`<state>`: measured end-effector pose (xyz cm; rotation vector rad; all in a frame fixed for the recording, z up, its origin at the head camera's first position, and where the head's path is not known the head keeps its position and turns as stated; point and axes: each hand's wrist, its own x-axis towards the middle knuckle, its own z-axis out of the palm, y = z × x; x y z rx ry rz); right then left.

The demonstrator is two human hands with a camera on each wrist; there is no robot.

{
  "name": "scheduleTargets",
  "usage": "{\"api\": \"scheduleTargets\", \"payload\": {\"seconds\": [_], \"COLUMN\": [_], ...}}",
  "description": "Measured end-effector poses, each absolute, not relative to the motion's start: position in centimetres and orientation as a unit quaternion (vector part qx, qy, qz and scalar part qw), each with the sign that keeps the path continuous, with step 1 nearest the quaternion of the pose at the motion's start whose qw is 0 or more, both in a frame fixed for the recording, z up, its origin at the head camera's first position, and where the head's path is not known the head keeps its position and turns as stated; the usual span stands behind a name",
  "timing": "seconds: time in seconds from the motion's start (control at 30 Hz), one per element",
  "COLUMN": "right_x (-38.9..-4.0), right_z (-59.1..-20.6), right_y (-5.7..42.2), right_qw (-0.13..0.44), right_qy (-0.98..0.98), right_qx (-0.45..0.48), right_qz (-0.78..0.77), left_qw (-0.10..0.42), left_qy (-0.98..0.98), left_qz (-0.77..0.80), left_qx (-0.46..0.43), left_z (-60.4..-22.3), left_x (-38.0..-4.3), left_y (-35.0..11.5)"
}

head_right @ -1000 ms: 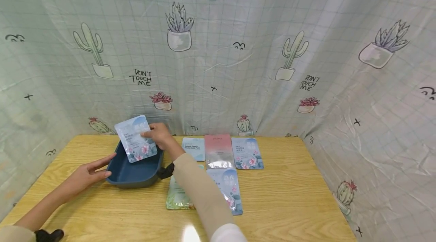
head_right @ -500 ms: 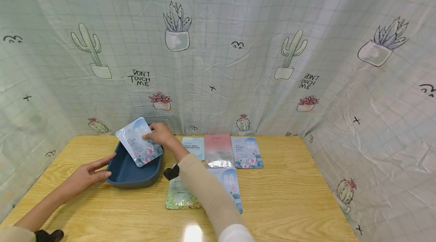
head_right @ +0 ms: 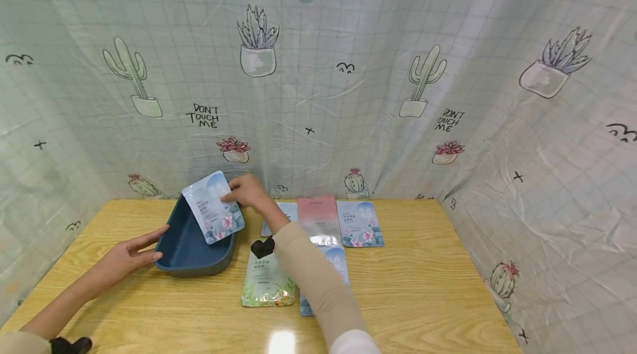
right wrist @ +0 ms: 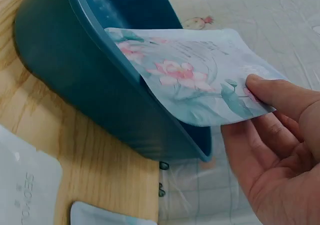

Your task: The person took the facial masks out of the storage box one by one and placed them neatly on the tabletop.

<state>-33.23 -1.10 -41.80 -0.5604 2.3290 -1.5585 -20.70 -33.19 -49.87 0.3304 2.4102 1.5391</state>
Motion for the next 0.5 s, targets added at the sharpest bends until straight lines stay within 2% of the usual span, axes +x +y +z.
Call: {"api": "scheduleTargets", "payload": {"seconds": [0.17, 0.5], "right_x": [-33.0, -31.7], "right_z": [-41.3, -40.6], "right_y": [-0.2, 1.2], "right_qw": [0.158, 0.162], "right_qy": [0.804, 0.777], "right_qx": [-0.169, -0.177], "right_qz": [-0.548, -0.582], "left_qw": [0.129, 0.124], "left_qy": [0.832, 0.831], "left_qz": [0.528, 0.53], "left_qx": [0.111, 0.117], "left_z": [-49.8, -50.0], "left_x": [-20.6, -20.6], "left_y": [-33.1, -33.2]}}
